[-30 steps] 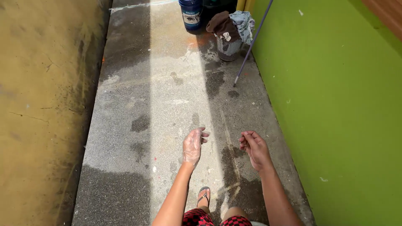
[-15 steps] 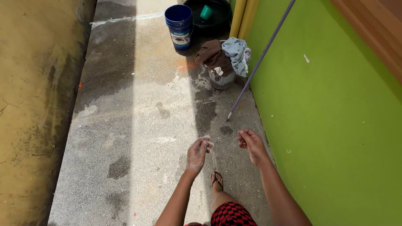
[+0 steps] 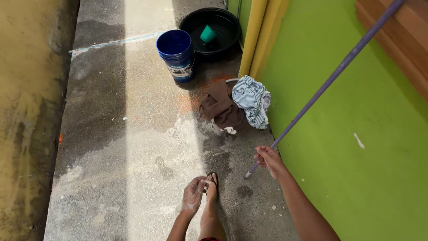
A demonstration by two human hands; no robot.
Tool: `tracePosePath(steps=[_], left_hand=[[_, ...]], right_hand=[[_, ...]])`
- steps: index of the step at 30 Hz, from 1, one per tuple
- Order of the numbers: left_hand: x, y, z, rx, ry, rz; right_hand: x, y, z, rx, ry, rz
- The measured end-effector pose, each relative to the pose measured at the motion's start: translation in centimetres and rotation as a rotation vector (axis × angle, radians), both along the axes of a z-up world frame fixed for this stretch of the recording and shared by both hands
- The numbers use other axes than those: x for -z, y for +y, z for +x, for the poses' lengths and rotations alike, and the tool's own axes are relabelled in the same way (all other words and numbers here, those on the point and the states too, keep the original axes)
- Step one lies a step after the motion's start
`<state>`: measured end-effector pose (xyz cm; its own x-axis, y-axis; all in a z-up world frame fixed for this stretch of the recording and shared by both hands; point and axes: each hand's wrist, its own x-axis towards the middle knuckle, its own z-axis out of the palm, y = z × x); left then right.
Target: Washing clothes in a portable twin-tub washing machine.
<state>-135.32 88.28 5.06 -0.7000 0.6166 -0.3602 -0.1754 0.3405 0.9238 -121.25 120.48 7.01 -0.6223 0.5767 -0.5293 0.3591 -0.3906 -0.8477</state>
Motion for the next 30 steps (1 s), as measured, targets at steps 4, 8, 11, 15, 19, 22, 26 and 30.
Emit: tracePosePath(steps=[4,8,11,15,19,22,26,30], left_hand=[[-0.6,11.5,-11.5,0.121,-0.032,-0.389],[0.8,24.6,-18.7,0.521,0.131,-0.612],[9.1,36.4,-22.6,0.682,0.363,-0.674],[8.9,47.6,-27.4,0.557,0.556,-0.407],[14.0,55.6,-30.8,0.450,0.569,-0.436],[8.9,60.0,-32.5,0.469,0.409,-0.594],[11.3,62.6,-33.0,0.822,0.129,-0.891],[17.2,61.5,-34.3,0.578,0.131,-0.811]], right_hand=[[4.9,10.2,-8.7,0.079,-0.184,-0.002],[8.6,19.6,-16.0,0.022,-0.437,0.079],[13.1,27.6,-19.3,0.064,-0.398,0.124],[23.8,37.1,-21.3,0.172,-0.384,0.142],[36.2,43.8,-18.9,0.404,-0.425,0.077],[39.1,44.6,-19.2,0.566,-0.494,0.027],[35.4,42.5,-23.0,0.768,-0.530,-0.227],[39.6,43.7,-20.9,0.497,-0.477,-0.265]])
